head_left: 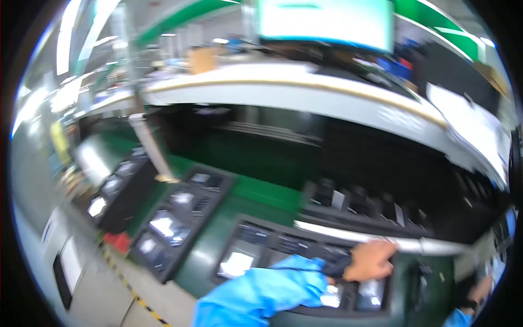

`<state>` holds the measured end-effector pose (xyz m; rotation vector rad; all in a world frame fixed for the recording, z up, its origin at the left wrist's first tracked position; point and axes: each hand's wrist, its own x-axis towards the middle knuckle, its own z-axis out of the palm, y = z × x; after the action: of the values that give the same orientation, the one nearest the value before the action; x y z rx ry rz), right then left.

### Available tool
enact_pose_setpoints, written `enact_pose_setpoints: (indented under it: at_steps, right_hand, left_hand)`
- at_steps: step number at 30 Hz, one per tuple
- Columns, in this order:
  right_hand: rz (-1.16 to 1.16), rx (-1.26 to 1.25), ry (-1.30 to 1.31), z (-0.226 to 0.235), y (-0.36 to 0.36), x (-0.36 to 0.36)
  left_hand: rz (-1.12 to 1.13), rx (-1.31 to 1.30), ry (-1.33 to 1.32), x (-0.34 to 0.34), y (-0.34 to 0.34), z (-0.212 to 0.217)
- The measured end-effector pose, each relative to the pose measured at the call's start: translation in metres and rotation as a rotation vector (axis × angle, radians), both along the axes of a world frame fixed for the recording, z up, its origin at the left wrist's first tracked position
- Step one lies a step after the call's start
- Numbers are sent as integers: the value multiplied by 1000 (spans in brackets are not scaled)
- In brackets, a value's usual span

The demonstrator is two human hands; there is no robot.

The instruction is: Scanning barcodes on electronic handheld devices and placing them into tray inserts.

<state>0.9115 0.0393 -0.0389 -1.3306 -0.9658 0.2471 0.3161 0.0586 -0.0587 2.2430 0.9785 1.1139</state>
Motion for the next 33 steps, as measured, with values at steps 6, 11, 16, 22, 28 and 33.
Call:
enact_pose_setpoints:
  at_steps: [6, 11, 16, 22, 28, 33]
  right_hand:
    - [309, -334, 461, 0, -100, -246]
    - [1040, -1164, 37, 56, -90, -347]
    - [1142, -1285, -213, 65, -81, -372]
    - [1069, -1176, -226, 62, -65, -377]
    - [1057, -1096, -378, 56, -20, -394]
    - [939, -1053, -448, 50, -21, -398]
  left_hand:
    - [-15, 69, 33, -7, -5, 20]
    - [-42, 23, 93, -13, -5, 28]
    - [-54, -3, 82, -14, -4, 25]
    - [-40, 17, 90, -13, -4, 23]
    - [-31, 52, 41, -12, -5, 24]
    - [-22, 69, 51, -11, -4, 24]
